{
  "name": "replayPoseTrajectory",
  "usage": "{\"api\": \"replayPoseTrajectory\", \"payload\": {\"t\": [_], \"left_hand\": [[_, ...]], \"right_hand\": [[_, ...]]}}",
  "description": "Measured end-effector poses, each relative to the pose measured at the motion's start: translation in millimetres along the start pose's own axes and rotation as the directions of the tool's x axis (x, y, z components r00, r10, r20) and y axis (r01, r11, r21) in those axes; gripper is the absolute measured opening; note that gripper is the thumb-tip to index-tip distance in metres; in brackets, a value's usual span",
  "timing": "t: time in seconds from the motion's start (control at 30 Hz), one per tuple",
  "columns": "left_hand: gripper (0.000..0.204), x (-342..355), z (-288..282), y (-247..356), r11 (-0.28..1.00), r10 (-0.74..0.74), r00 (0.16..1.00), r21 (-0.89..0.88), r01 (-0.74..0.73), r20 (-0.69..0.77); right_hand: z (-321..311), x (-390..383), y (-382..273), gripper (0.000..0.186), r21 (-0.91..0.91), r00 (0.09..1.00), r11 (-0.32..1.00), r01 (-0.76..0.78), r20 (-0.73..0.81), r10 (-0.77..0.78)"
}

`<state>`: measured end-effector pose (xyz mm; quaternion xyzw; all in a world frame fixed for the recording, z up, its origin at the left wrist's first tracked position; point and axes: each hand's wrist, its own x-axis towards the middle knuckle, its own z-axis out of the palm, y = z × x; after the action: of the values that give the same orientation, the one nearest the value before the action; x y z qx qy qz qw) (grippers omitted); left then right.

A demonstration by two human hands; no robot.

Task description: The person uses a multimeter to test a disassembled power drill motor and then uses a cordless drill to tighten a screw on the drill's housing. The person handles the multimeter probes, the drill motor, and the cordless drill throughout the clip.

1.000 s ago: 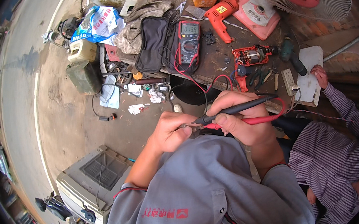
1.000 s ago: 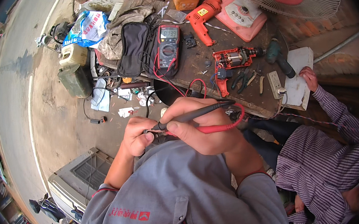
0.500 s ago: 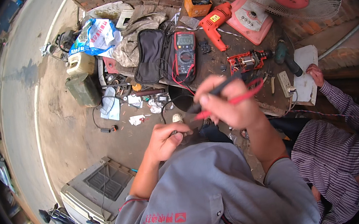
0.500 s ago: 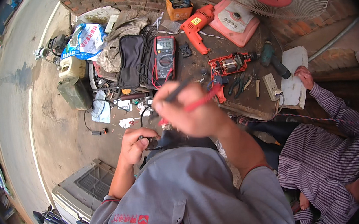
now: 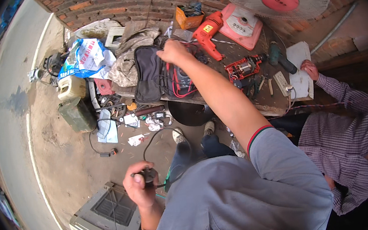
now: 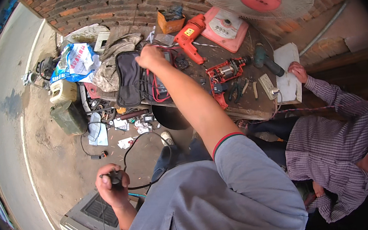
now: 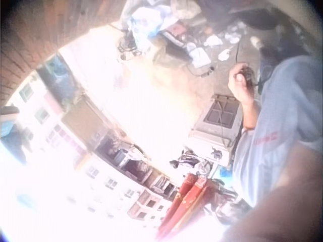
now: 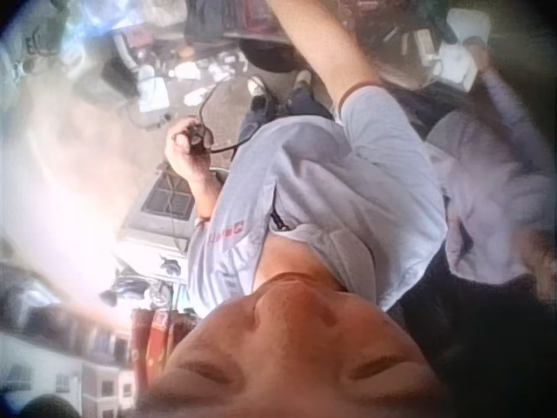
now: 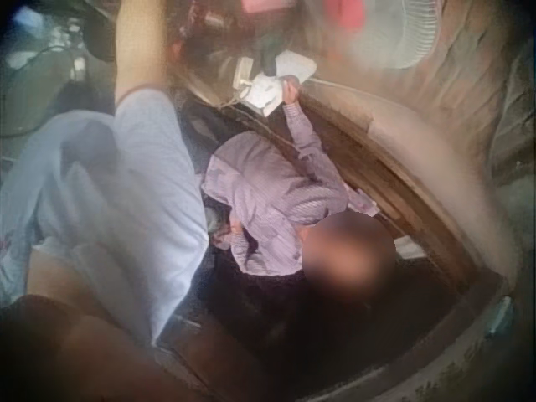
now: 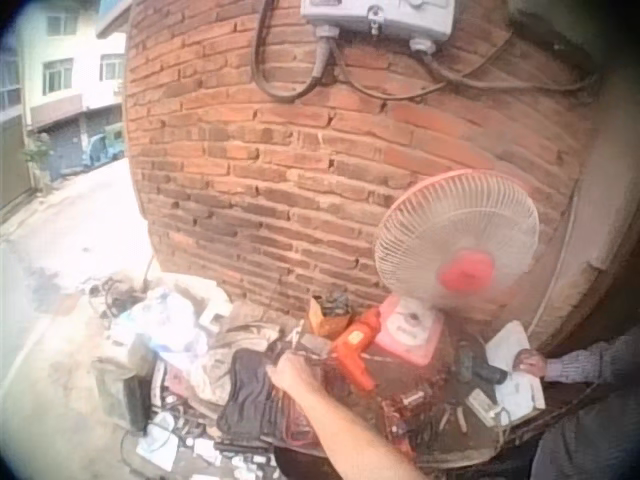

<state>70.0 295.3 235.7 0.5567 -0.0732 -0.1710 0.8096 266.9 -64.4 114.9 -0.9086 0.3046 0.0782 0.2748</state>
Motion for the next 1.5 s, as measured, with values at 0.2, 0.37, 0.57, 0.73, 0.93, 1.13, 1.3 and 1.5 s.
{"api": "replayPoseTrajectory", "payload": {"t": [0.2, 0.37, 0.57, 0.73, 0.93, 1.13, 1.3, 1.5], "left_hand": [[0.052, 38, 16, -8, 0.966, -0.097, 0.988, -0.227, 0.122, 0.116], [0.057, 63, 99, -50, 0.840, -0.356, 0.886, -0.314, 0.442, 0.296], [0.057, 37, 180, -85, 0.758, -0.469, 0.736, -0.206, 0.619, 0.488], [0.051, 18, 213, -107, 0.894, -0.434, 0.853, 0.018, 0.448, 0.292], [0.039, 16, 199, -39, 0.926, -0.125, 0.949, -0.311, 0.216, 0.289], [0.024, -34, 242, -70, 0.914, -0.054, 0.925, -0.354, 0.198, 0.377], [0.024, -109, 294, -165, 0.904, -0.269, 0.851, -0.186, 0.385, 0.451], [0.027, -162, 303, -246, 0.740, -0.515, 0.718, -0.179, 0.648, 0.469]], "right_hand": [[-2, -209, 13, 0.026, 0.856, 0.848, 0.514, -0.060, 0.315, -0.426], [-15, -341, 63, 0.015, 0.809, 0.870, 0.541, 0.228, 0.080, -0.487], [-25, -393, 132, 0.015, 0.822, 0.980, 0.540, 0.178, -0.199, -0.019], [-32, -455, 244, 0.014, 0.813, 0.900, 0.566, 0.134, -0.339, 0.273], [67, -550, 458, 0.017, 0.739, 0.792, 0.654, -0.161, -0.298, 0.533], [196, -624, 596, 0.026, 0.506, 0.600, 0.511, -0.695, 0.016, 0.800], [173, -562, 577, 0.023, 0.187, 0.839, 0.820, -0.541, 0.055, 0.541], [-28, -478, 355, 0.021, 0.687, 0.857, 0.576, 0.443, -0.514, -0.046]]}}
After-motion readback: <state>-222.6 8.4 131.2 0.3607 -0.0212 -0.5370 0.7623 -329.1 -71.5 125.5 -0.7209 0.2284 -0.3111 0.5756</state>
